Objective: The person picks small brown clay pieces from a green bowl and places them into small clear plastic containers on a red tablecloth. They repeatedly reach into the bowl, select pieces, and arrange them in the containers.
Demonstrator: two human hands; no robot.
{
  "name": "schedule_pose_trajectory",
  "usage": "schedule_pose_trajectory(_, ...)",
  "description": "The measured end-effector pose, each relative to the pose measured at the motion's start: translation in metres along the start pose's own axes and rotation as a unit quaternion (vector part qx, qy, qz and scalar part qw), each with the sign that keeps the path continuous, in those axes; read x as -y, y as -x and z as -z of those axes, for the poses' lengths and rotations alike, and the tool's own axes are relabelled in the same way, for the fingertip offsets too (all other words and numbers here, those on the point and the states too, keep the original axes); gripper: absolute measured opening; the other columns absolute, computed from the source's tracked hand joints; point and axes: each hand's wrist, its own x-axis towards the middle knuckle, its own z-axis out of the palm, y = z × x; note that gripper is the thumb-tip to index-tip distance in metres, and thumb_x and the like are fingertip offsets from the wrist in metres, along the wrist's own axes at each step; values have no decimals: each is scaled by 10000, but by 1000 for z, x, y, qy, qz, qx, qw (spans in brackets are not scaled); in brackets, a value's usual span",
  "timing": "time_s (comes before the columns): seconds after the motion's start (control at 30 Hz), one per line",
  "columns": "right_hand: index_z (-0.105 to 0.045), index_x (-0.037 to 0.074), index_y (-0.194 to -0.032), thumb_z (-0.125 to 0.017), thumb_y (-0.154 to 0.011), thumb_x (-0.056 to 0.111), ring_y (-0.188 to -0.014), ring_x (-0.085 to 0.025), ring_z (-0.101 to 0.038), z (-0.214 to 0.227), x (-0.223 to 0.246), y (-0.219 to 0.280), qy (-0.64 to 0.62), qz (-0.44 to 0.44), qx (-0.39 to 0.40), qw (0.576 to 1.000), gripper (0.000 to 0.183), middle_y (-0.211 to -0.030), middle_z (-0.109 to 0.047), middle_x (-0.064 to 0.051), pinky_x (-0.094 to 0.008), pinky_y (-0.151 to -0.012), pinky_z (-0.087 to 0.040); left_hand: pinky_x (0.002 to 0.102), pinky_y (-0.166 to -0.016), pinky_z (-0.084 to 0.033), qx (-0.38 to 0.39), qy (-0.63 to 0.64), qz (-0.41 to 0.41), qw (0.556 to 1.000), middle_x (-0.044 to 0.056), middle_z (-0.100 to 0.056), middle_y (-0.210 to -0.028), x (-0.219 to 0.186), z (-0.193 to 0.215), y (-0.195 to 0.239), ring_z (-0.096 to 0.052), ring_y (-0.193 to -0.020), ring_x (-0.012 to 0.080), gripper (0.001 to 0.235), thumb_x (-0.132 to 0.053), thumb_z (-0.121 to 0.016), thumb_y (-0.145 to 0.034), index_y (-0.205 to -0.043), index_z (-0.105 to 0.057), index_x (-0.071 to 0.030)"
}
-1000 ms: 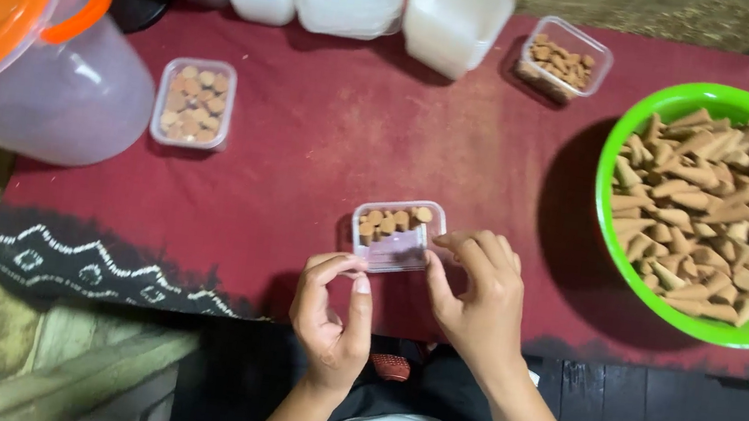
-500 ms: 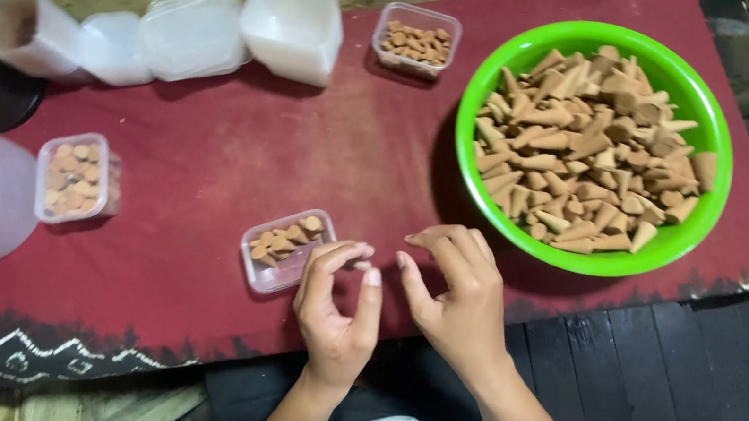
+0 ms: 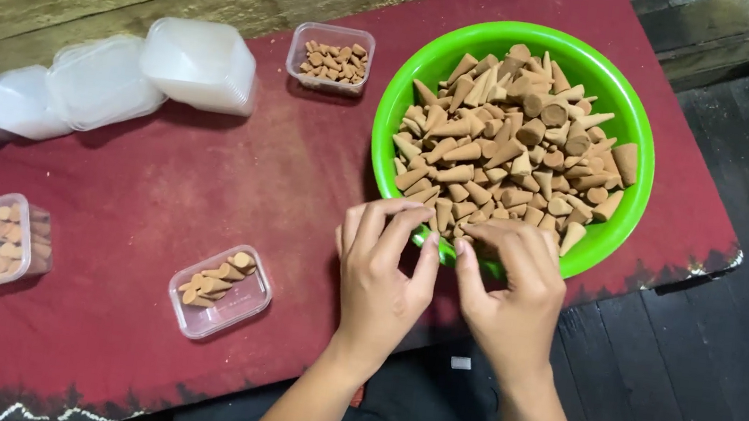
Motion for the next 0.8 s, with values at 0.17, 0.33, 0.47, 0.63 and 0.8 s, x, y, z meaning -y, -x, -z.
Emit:
schedule_pose_trajectory(0.17,-761,87,-1003,-772,-923,77,-835,-327,-659,4,-11,-6,-4,-19,-12,1000,82,-926,-708,-97,-411,-790,-508,493,-976,-335,16,-92,41,995,6,-598,-1141,10,-22,-8,-523,-1122,293,241,-143,-786,-813,-1038,-706,-169)
schedule_pose_trajectory(0.33,-765,96,-998,-771,-932,83,-804,-312,-647,-1,-11,-8,-11,-31,-18,999,67,-923,-713,-88,-404,-759,-503,542,-1013,-280,29,-128,37,991,11,-562,-1173,18,-31,-17,-475,-1188,308,196,-179,-773,-819,-1001,-701,-176)
schedule_pose_trajectory(0.47,-764,80,-994,-775,-927,66,-814,-336,-658,-3,-14,-9,-8,-40,-18,999,69,-924,-715,-106,-418,-742,-511,542,-1006,-289,32,-130,37,990,18,-558,-1174,23,-32,-19,-480,-1181,310,173,-184,-767,-825,-984,-700,-169)
schedule_pose_trajectory(0.63,-763,74,-996,-784,-929,72,-844,-355,-669,-5,-16,-8,2,-41,-17,999,70,-936,-712,-114,-433,-759,-518,526,-1003,-306,38,-124,38,991,13,-564,-1166,29,-32,-19,-494,-1168,301,162,-200,-772,-822,-969,-711,-170)
schedule_pose_trajectory(0.8,-767,84,-1000,-801,-925,90,-858,-355,-672,-8,-21,-5,42,-39,-15,998,82,-938,-710,-108,-443,-765,-524,525,-989,-335,43,-105,45,993,4,-578,-1143,28,-30,-19,-511,-1154,296,116,-195,-770,-830,-939,-729,-185)
